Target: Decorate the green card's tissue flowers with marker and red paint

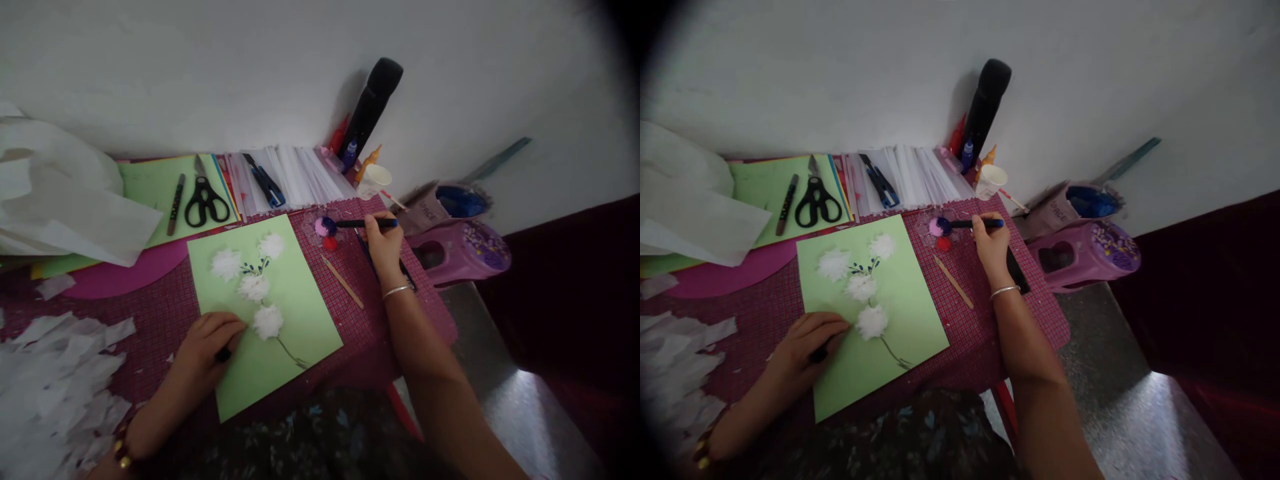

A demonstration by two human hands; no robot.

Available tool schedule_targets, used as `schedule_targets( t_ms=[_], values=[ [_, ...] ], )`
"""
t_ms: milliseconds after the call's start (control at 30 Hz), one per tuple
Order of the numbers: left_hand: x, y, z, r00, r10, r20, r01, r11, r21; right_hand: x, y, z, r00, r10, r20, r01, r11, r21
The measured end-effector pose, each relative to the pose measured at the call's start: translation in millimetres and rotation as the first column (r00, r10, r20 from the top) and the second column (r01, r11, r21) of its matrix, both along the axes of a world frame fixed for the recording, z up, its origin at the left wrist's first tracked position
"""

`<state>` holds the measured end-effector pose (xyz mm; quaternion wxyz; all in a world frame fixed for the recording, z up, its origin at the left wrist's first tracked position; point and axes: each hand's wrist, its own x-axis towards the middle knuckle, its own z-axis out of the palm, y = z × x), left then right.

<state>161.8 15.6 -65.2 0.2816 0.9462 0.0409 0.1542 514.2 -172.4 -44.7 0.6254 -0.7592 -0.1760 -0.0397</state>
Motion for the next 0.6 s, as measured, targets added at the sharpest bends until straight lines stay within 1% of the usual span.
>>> schedule_targets(
  t_ms=[100,333,433,500,600],
  values=[
    [1,0,1.2,0.999,-0.008,0.033,0.007,1.0,0.023,1,5,-3.7,1.0,0.014,-0.023,-0.013,1.0,0.019],
    [2,1,3.3,0.999,-0.019,0.037,0.018,0.999,0.029,2,13,-15.4,0.991,0.113,-0.072,-0.11,0.993,0.035],
    [3,1,4.9,0.999,-0.02,0.033,0.019,0.999,0.032,2,13,-18.6,0.991,0.1,-0.086,-0.098,0.995,0.032],
    [3,0,5.6,0.999,-0.011,0.041,0.01,0.999,0.031,1,13,-18.7,0.994,0.087,-0.065,-0.086,0.996,0.012],
    [3,0,6.0,0.999,0.001,0.046,-0.002,1.0,0.031,-3,13,-15.9,0.996,0.087,0.021,-0.086,0.995,-0.043]
  ],
)
